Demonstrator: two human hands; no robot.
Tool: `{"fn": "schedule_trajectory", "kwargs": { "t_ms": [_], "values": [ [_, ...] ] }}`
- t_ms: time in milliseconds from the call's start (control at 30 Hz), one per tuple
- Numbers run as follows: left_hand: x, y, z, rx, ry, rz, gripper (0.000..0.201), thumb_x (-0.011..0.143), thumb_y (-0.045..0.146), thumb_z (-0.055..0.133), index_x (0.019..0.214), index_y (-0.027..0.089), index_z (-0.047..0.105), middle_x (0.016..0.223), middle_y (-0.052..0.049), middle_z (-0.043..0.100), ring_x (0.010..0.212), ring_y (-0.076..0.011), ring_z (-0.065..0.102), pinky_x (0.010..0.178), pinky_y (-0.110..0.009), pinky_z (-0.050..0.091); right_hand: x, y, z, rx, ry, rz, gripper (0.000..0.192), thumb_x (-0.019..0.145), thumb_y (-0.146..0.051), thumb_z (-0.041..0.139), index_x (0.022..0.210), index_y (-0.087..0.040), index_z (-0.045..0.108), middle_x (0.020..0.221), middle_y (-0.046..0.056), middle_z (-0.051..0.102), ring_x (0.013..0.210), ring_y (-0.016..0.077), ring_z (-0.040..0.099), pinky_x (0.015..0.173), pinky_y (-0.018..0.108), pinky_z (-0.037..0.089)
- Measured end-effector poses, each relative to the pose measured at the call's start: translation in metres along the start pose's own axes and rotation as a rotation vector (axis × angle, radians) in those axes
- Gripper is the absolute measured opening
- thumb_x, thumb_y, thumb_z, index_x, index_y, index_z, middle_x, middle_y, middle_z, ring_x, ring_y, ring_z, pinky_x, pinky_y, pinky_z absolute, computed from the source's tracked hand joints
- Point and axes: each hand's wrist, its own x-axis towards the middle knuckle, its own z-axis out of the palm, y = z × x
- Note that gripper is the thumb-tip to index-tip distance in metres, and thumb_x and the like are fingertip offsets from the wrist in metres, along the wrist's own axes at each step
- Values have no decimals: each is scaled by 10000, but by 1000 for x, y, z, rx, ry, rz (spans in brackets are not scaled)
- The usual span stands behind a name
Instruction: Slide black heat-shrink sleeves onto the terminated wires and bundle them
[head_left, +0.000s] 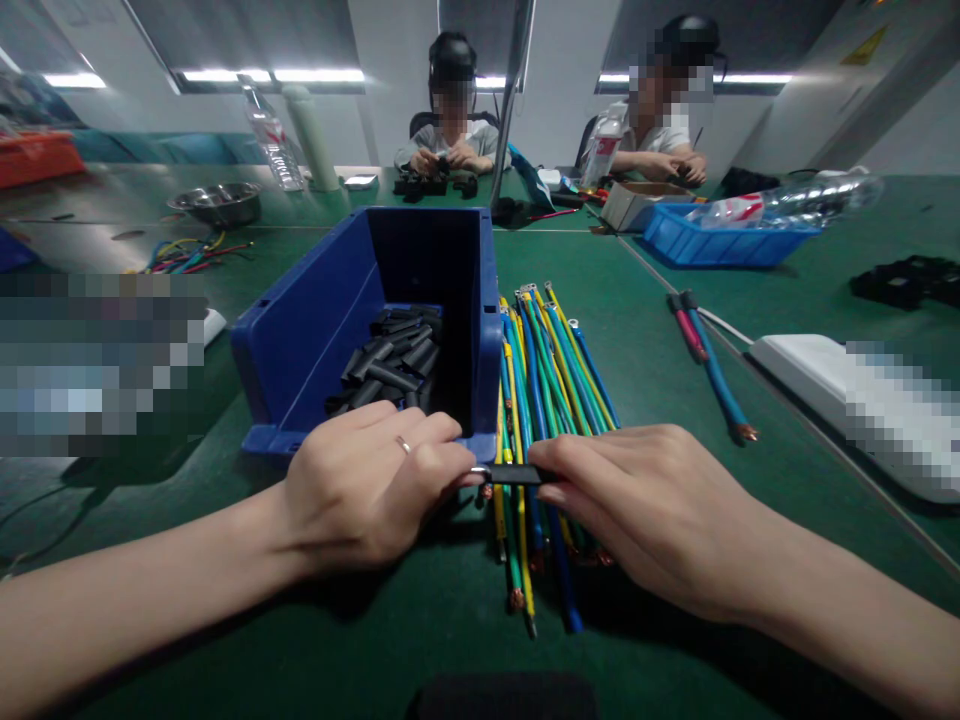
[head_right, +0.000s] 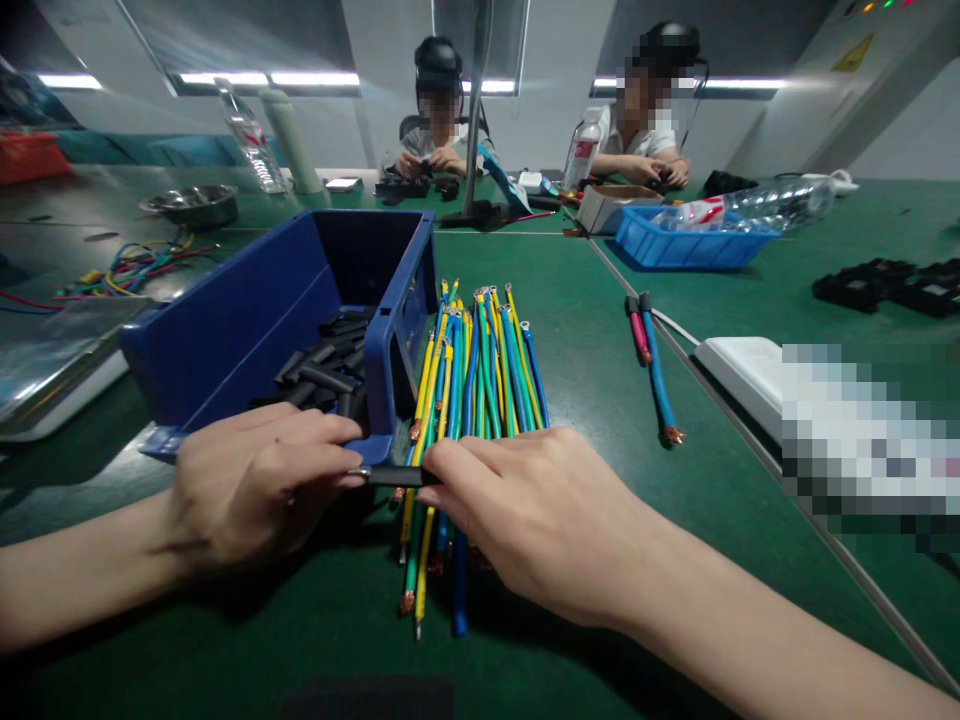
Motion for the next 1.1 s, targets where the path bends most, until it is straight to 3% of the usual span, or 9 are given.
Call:
{"fn": "schedule_trajectory", "kwargs": {
  "t_ms": [400,1100],
  "values": [
    [-1,-1,-1,6,-5,31,86,1002,158,404,960,146,478,721,-66,707,520,-137,626,489,-267,405,1,2,-3,134,-117,38,239,1030,-259,274,847,-222,425,578,-45,495,442,123,397,470,301,187],
    [3,2,0,-9,2,13,50,959,187,477,939,144,461,704,-85,697,511,-167,626,468,-282,424,-2,5,-1,74,-120,14,272,1053,-306,261,844,-234,420,566,-69,459,428,121,393,448,308,222]
  ]
}}
